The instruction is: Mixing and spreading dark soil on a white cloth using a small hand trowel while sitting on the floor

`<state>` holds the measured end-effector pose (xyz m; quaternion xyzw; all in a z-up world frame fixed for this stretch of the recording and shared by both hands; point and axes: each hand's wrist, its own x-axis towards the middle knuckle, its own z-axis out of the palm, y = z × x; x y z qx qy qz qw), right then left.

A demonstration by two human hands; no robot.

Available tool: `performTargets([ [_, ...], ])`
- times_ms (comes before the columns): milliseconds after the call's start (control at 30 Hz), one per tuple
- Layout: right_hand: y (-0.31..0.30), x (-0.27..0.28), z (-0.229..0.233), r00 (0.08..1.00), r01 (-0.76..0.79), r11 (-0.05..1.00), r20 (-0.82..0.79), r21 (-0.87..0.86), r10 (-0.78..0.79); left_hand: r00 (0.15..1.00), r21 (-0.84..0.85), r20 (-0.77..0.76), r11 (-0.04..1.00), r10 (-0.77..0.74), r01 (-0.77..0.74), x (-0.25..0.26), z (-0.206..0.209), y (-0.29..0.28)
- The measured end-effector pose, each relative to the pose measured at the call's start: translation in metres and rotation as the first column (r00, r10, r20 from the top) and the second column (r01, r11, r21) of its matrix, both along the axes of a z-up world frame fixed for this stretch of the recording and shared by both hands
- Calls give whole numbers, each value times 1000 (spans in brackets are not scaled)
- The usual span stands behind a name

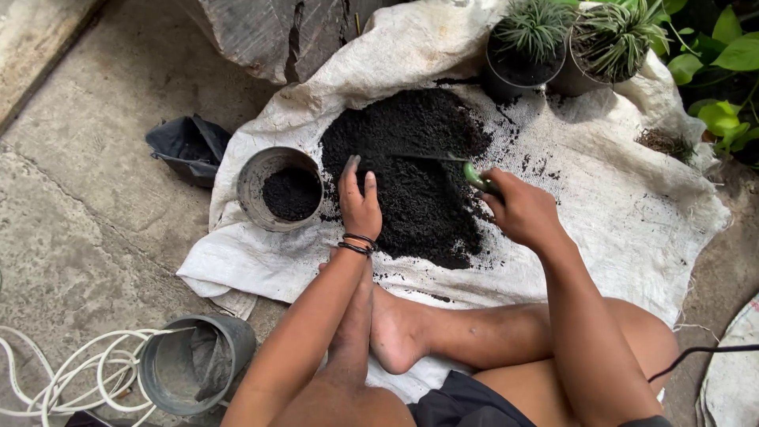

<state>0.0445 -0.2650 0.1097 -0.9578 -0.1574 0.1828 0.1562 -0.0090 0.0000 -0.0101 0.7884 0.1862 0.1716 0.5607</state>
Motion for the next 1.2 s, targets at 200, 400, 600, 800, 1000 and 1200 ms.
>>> performTargets([
  [200,19,-65,-55,901,423,878,-206,225,-382,990,63,-88,991,-113,119,3,-17,-1],
  [400,13,-72,-30,833,552,768,-261,324,-488,986,70,-120,990,-116,125,4,-14,-8],
  [600,58,-83,-53,852,513,740,-363,434,-378,991,87,-108,992,-79,88,15,-16,-30],
  [800,62,-87,-37,906,422,772,-258,475,-337,992,-101,100,991,-75,86,20,2,-35],
  [1000,37,-76,-16,953,248,845,39,473,-301,958,70,282,997,-57,39,5,22,-24],
  [1200,29,-88,2,961,276,853,-106,443,-256,981,61,178,995,73,-85,9,-10,-8],
])
